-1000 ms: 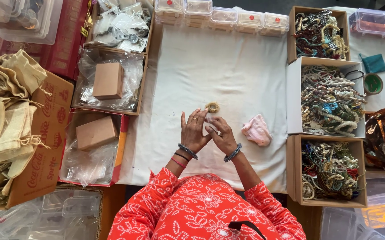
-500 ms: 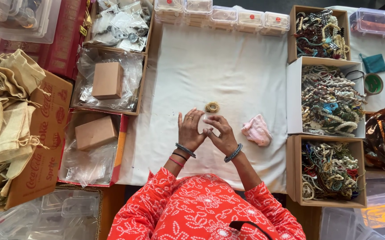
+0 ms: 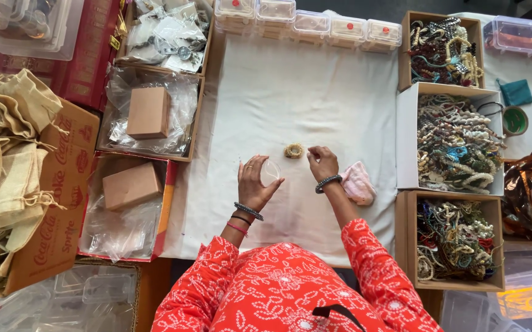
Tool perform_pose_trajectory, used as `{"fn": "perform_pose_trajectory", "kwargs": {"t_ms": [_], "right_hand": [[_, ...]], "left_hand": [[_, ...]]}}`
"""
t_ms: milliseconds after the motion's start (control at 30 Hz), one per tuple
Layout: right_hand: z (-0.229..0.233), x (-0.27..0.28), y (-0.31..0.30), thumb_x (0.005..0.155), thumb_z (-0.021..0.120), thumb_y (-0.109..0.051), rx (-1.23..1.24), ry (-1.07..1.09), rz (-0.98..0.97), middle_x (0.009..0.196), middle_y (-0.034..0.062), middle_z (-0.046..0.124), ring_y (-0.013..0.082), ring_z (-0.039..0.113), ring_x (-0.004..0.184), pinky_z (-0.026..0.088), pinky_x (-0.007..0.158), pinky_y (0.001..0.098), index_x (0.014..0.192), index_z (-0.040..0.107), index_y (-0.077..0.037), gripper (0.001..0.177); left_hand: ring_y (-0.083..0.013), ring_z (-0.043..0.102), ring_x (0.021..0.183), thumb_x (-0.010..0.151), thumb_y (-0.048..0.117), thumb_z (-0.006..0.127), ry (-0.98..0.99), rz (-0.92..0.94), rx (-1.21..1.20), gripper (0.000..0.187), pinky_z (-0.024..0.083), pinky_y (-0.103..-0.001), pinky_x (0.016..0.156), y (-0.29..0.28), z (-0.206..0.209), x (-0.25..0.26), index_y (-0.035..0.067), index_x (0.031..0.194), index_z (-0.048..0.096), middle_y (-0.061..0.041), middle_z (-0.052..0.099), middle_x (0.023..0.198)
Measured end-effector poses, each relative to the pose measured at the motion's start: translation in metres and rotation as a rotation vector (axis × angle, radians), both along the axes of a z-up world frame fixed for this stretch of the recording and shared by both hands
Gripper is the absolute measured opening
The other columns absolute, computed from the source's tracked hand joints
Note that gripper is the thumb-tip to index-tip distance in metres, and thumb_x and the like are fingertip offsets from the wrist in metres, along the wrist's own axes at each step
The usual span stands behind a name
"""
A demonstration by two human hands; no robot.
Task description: The person cleans a gold-colored necklace with a pink cloth on a white table. They then place the necklace into a small plastic bag and put the bag into a beige drawstring pouch.
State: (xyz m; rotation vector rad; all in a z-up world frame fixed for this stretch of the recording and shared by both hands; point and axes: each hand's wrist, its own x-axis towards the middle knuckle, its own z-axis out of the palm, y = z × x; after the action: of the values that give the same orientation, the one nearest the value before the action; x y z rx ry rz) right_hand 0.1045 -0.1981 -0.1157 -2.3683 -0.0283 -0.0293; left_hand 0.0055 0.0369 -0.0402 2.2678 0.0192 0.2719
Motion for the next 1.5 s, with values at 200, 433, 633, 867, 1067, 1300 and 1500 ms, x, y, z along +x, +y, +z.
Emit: {"fn": "perform_pose_trajectory", "kwargs": {"t_ms": [200,433,633,867,1067,1300,1500], "right_hand": [[0.002,0.024,0.026,0.088,0.073,-0.031,-0.199,0.152,-0.026,0.105,0.0062,0.071,0.0221,0.072,0.093,0.056,0.082,0.0403,0.111,0.074,-0.015,0.028],[0.012,0.038,0.049,0.086,0.074,-0.033,-0.453,0.222,-0.006,0.113,0.0093,0.068,0.0310,0.068,0.103,0.055,0.085,0.0462,0.109,0.075,-0.019,0.027],[0.006,0.046,0.062,0.084,0.074,-0.031,-0.530,0.323,0.042,0.110,0.0132,0.070,0.0341,0.069,0.102,0.056,0.086,0.0470,0.107,0.071,-0.013,0.030],[-0.023,0.038,0.055,0.086,0.070,-0.018,-0.690,0.119,0.146,0.106,0.0162,0.068,0.0341,0.070,0.097,0.058,0.076,0.0460,0.103,0.066,-0.006,0.021],[-0.029,0.034,0.036,0.090,0.065,-0.008,-0.780,-0.016,0.200,0.107,0.0114,0.068,0.0303,0.068,0.101,0.058,0.078,0.0437,0.104,0.066,-0.009,0.014],[0.000,0.030,0.009,0.087,0.069,-0.020,-0.392,0.161,0.179,0.109,0.0173,0.063,0.0373,0.065,0.098,0.053,0.087,0.0471,0.105,0.071,-0.006,0.023],[0.013,0.024,-0.013,0.085,0.069,-0.018,-0.136,0.227,0.193,0.093,0.0181,0.073,0.0310,0.071,0.083,0.056,0.077,0.0412,0.103,0.073,-0.003,0.024]], "left_hand": [[-0.0293,0.052,0.138,0.075,0.043,0.087,0.011,0.015,0.006,0.072,0.029,-0.059,0.119,0.005,-0.003,0.002,0.011,0.133,0.057,-0.010,0.064,0.134],[-0.0294,0.051,0.138,0.075,0.043,0.087,0.039,0.009,0.000,0.073,0.028,-0.059,0.119,0.005,-0.006,0.002,0.010,0.133,0.057,-0.010,0.064,0.135],[-0.0291,0.050,0.138,0.074,0.043,0.087,0.054,0.012,-0.009,0.073,0.028,-0.059,0.119,0.006,-0.008,0.001,0.010,0.133,0.058,-0.010,0.063,0.135],[-0.0291,0.051,0.138,0.076,0.043,0.086,0.054,0.020,-0.024,0.073,0.028,-0.058,0.119,0.010,-0.009,-0.001,0.010,0.133,0.058,-0.009,0.063,0.135],[-0.0298,0.051,0.137,0.075,0.044,0.087,0.034,0.007,-0.029,0.073,0.030,-0.058,0.118,0.006,-0.011,-0.002,0.010,0.133,0.058,-0.009,0.063,0.134],[-0.0313,0.052,0.136,0.075,0.042,0.087,0.013,-0.002,-0.046,0.072,0.032,-0.057,0.116,0.005,-0.008,-0.003,0.009,0.132,0.058,-0.010,0.064,0.133],[-0.0321,0.053,0.135,0.074,0.040,0.087,-0.020,-0.036,-0.042,0.070,0.034,-0.054,0.115,-0.002,-0.007,-0.002,0.008,0.130,0.059,-0.011,0.065,0.132]]}}
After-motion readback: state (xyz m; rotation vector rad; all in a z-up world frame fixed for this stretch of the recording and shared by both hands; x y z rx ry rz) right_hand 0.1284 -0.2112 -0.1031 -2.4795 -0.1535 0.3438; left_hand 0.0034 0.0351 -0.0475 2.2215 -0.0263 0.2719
